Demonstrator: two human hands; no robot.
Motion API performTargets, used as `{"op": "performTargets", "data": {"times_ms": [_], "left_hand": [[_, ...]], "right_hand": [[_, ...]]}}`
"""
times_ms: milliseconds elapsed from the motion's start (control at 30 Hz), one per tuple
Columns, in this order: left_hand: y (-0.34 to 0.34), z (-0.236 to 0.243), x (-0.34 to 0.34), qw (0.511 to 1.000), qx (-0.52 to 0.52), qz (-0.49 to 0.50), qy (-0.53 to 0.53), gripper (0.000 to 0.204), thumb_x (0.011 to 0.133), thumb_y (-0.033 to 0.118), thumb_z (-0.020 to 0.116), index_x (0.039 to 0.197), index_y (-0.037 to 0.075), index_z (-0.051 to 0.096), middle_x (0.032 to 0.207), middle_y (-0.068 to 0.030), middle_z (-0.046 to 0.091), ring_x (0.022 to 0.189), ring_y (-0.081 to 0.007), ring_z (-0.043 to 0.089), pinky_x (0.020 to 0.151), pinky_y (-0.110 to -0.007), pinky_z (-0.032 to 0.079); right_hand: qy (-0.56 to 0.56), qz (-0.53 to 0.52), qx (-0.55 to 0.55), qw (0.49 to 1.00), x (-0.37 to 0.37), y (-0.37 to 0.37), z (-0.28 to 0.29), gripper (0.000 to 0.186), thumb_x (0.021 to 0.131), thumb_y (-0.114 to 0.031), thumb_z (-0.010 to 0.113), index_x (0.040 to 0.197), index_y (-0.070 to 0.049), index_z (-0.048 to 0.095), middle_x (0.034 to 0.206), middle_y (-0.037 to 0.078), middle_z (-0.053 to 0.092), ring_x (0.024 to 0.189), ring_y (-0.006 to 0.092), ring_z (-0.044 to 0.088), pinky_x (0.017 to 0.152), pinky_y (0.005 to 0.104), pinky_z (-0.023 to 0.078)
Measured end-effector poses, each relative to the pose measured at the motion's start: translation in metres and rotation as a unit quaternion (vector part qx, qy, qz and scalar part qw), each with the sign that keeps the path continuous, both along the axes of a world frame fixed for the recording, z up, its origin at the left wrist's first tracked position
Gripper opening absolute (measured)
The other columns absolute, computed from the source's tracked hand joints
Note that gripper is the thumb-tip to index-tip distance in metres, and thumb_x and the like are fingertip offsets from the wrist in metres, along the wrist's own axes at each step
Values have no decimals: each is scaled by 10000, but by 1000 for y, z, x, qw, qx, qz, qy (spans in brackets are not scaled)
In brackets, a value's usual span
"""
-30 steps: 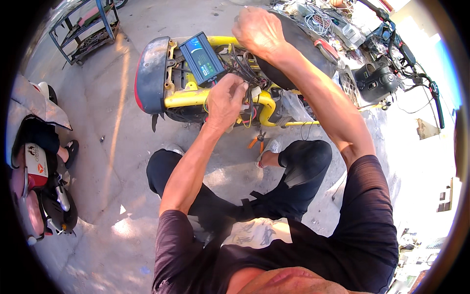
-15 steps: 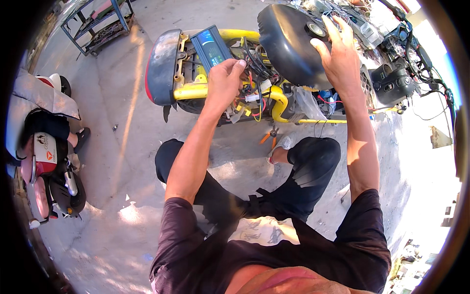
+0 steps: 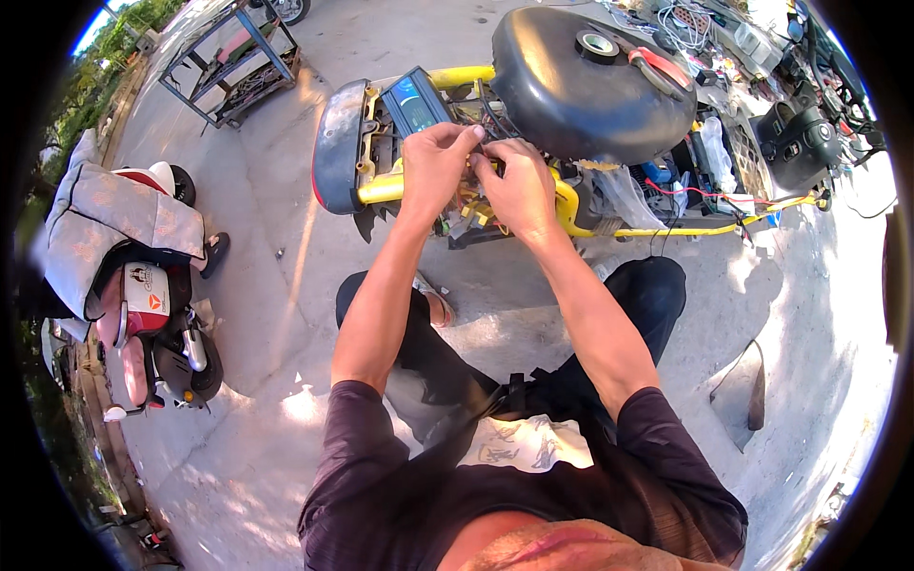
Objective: The person repairs the wiring on a yellow motorcycle by stripping wire ends with pliers and connecting them to a battery. The person works outdoors on a paved surface with other motorcycles visible in the background.
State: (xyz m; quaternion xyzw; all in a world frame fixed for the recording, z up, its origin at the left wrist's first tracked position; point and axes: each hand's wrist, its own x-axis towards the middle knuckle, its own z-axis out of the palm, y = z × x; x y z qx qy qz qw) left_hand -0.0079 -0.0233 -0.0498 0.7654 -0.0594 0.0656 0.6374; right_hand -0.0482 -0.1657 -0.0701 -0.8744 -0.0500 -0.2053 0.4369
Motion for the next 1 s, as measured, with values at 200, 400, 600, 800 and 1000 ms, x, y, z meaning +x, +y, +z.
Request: {"op": "performTargets", "data": {"times_ms": [200,400,600,800,1000], "left_hand": [[7,0,9,992,119,37,10,337,915,319,812,972,-12,838,818,-110,802,731,-162,731,698,-345,564],[-1,20,11,947,311,82,14,394,865,445,773,916,60,843,853,-163,800,861,-351,785,801,-447,588],[14,35,13,919,385,33,84,433,854,434,779,902,5,806,787,-124,767,799,-254,759,754,-405,555],[43,35,2,917,387,62,-80,299,912,326,809,1084,82,783,957,-86,743,919,-268,749,787,-419,553],[31,38,-17,857,407,-100,-301,196,947,265,780,1074,115,784,1101,-31,661,886,-272,726,738,-443,577]], "right_hand": [[12,57,70,996,5,-8,-1,200,932,-188,741,998,-7,795,1015,174,761,986,381,711,884,474,546],[-10,60,156,986,9,-8,-11,198,929,-155,739,1034,5,791,1002,167,765,919,336,731,834,423,554],[-18,85,193,977,14,-10,-26,219,929,-156,742,1043,26,781,986,147,768,890,280,737,811,389,561],[-3,79,214,974,14,-8,-25,239,926,-168,748,1053,33,779,989,148,768,903,280,742,835,379,563],[-32,77,168,982,14,-9,-26,221,930,-153,744,1052,26,786,1018,157,777,930,308,750,861,391,563]]}}
